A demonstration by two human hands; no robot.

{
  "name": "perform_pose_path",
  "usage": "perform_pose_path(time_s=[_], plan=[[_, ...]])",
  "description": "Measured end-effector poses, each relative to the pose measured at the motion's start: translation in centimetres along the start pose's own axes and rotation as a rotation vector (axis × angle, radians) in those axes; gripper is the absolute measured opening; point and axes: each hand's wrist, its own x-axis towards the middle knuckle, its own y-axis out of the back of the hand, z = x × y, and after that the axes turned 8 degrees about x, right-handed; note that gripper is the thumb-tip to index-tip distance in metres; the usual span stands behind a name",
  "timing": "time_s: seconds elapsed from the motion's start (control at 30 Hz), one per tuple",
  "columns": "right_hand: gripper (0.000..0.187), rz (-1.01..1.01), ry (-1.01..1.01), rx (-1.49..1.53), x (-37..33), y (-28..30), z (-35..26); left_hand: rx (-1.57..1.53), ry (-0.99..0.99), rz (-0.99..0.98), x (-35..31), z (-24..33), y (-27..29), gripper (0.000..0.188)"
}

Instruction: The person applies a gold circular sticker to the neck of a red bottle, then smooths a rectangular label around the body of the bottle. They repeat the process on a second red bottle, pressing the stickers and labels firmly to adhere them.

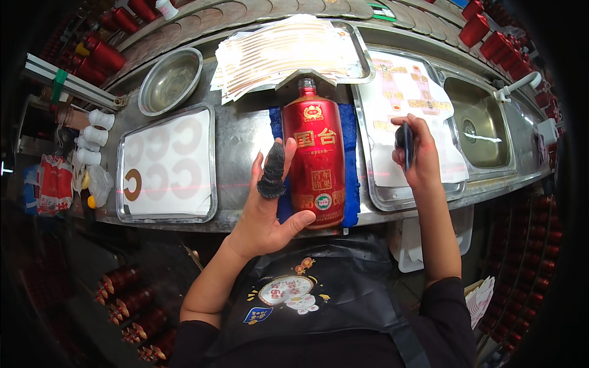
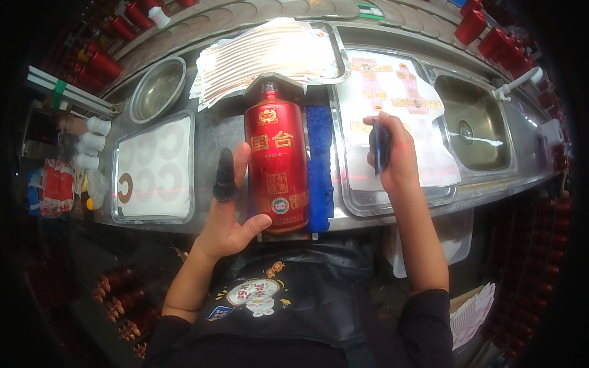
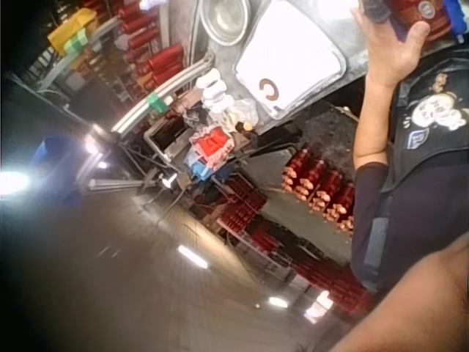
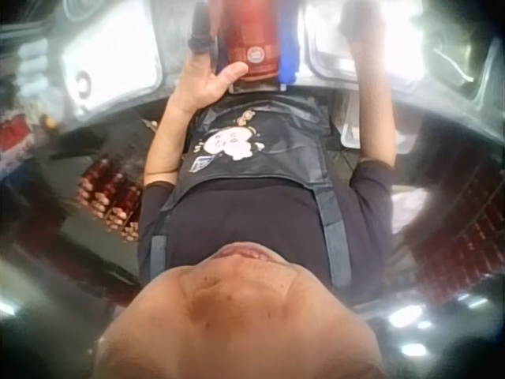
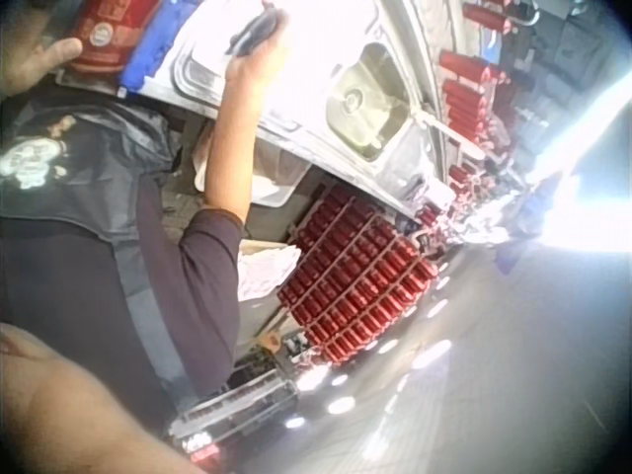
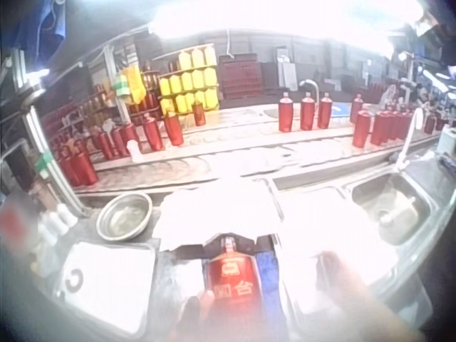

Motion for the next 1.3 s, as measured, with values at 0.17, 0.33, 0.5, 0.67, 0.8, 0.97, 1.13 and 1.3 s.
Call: perform_pose_path(time_s=[0.17, 0.33, 0.5, 0.67, 0.8, 0.97, 1.13, 1.3], plan=[[0.037, -0.464, 0.6, -0.789, -5.1, -1.6, 0.8, -0.016, 0.017, 0.01, 0.2, -0.1, -0.4, 0.094], [0.075, -0.702, 0.6, -1.237, -6.2, -3.4, 1.4, 0.023, -0.005, 0.03, 0.3, -0.3, -0.5, 0.088], [0.081, -0.745, 0.559, -1.173, -5.5, -3.5, 1.8, 0.077, -0.032, 0.013, 0.5, -0.3, -0.3, 0.085], [0.081, -0.749, 0.551, -1.173, -5.3, -2.8, 2.2, 0.115, -0.034, -0.006, 0.7, 0.0, -0.3, 0.087], [0.081, -0.759, 0.516, -1.16, -5.1, -2.7, 2.1, 0.096, -0.028, -0.001, 0.8, 0.1, -0.2, 0.088], [0.082, -0.779, 0.57, -1.124, -5.0, -2.9, 2.1, 0.111, -0.026, 0.0, 0.8, 0.3, -0.1, 0.088], [0.082, -0.781, 0.484, -1.176, -4.9, -3.1, 1.9, 0.116, -0.024, -0.01, 0.7, 0.4, -0.1, 0.088], [0.081, -0.793, 0.525, -1.169, -4.9, -3.5, 1.9, 0.107, -0.026, -0.001, 0.6, 0.2, -0.2, 0.087]])
